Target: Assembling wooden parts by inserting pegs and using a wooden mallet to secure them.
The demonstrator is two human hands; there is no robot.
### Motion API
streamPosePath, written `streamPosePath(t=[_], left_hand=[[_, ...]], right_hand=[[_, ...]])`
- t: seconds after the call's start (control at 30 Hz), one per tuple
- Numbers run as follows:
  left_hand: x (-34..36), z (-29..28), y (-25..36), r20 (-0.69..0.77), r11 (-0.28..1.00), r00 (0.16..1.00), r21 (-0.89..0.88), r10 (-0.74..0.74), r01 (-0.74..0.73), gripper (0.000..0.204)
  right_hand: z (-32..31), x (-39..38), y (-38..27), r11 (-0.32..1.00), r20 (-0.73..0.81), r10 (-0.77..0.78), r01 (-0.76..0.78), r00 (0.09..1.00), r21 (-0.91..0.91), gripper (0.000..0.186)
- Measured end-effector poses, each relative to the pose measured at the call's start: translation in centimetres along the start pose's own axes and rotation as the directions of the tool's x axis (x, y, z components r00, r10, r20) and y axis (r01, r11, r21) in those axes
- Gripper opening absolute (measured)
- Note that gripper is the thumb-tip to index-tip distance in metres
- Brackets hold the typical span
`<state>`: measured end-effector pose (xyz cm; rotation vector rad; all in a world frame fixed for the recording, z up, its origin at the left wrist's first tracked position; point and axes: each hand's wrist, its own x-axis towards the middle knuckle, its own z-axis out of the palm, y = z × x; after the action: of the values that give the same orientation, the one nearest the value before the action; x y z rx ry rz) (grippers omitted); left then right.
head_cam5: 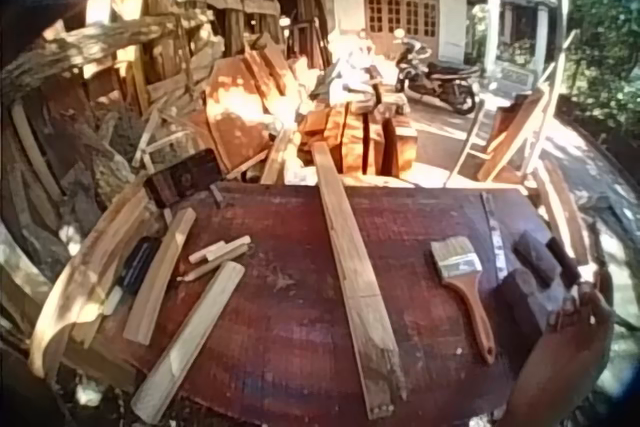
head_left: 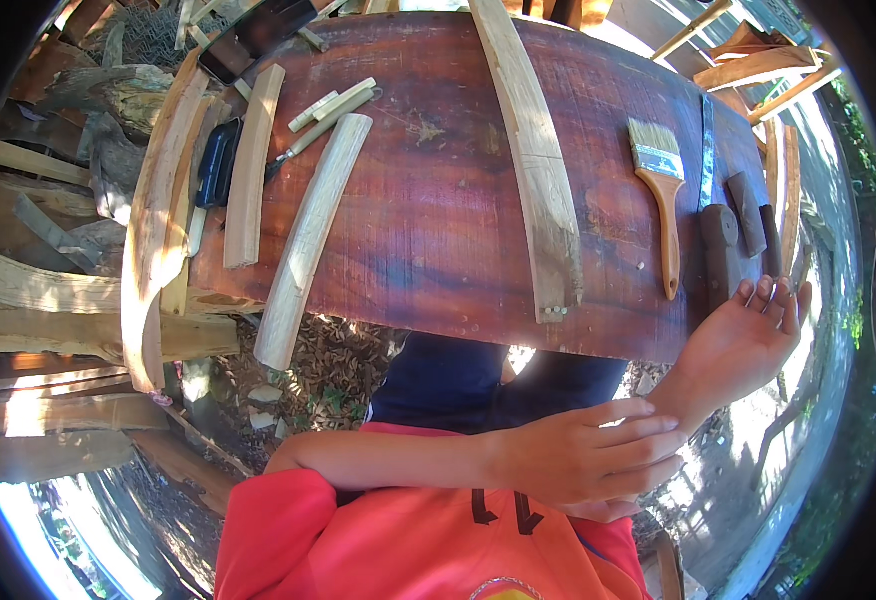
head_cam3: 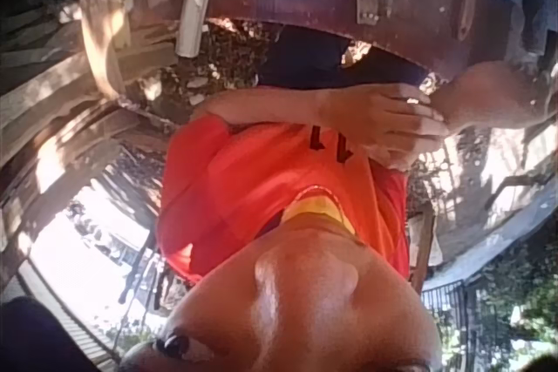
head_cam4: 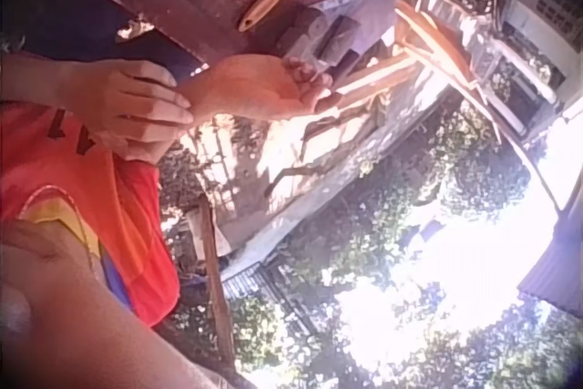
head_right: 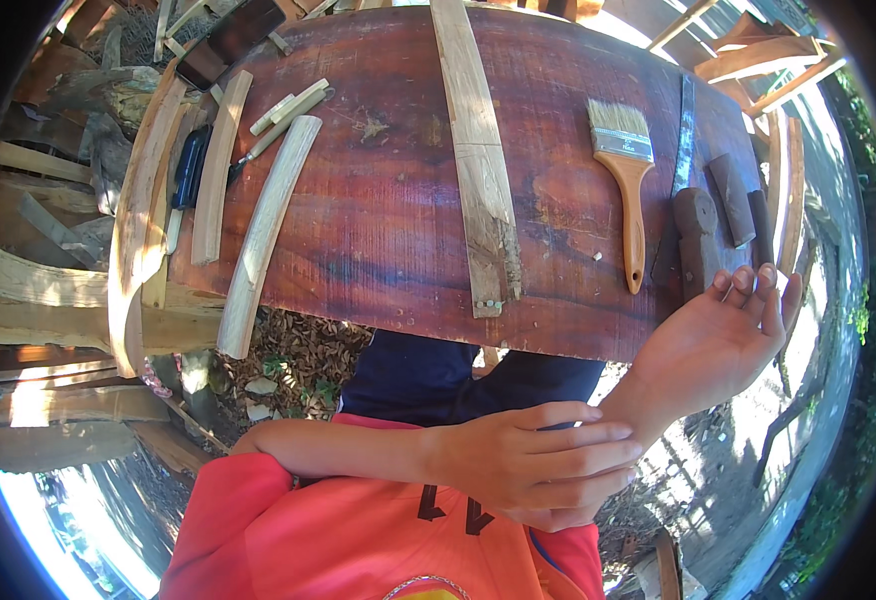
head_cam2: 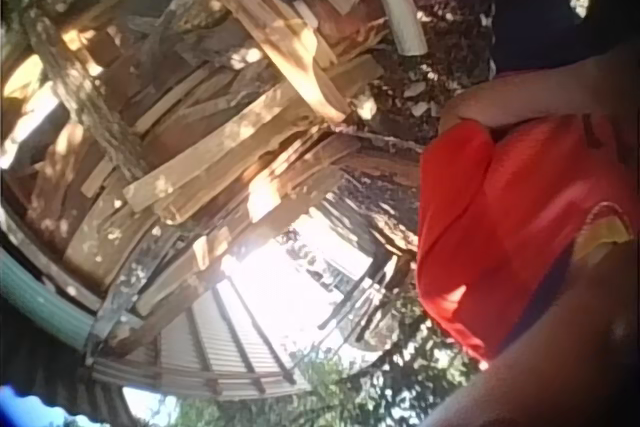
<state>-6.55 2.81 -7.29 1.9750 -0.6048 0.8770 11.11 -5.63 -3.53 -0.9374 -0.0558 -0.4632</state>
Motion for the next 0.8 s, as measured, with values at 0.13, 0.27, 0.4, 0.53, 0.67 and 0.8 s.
streamPosePath(t=[0.13, 0.27, 0.4, 0.53, 0.67, 0.8], left_hand=[[-0.03, -0.13, 0.10, 0.045, 1.000, 0.999, 0.008, 0.009, -0.009, 0.050], [-0.08, -0.36, 0.05, 0.056, 1.000, 0.998, 0.003, -0.006, 0.006, 0.049], [-0.01, -0.31, 0.04, 0.024, 0.999, 1.000, 0.038, -0.013, 0.012, 0.051], [-0.03, -0.34, 0.16, 0.061, 1.000, 0.998, 0.008, 0.001, -0.001, 0.051], [0.03, -0.24, 0.20, 0.035, 1.000, 0.999, 0.000, -0.010, 0.010, 0.047], [0.04, -0.15, 0.23, -0.002, 0.999, 0.999, 0.001, -0.039, 0.039, 0.045]], right_hand=[[0.29, -0.16, 0.21, 1.000, -0.090, 0.024, -0.026, 0.996, -0.014, 0.047], [0.56, -0.38, 0.32, 0.999, -0.044, -0.028, 0.027, 0.999, -0.030, 0.047], [0.61, -0.47, 0.26, 0.999, -0.030, -0.019, 0.018, 0.999, -0.034, 0.048], [0.59, -0.51, 0.24, 0.999, -0.083, 0.039, -0.041, 0.996, -0.022, 0.049], [0.57, -0.57, 0.22, 1.000, -0.018, -0.005, 0.005, 1.000, -0.029, 0.048], [0.53, -0.50, 0.27, 1.000, -0.013, 0.005, -0.005, 1.000, -0.013, 0.047]])
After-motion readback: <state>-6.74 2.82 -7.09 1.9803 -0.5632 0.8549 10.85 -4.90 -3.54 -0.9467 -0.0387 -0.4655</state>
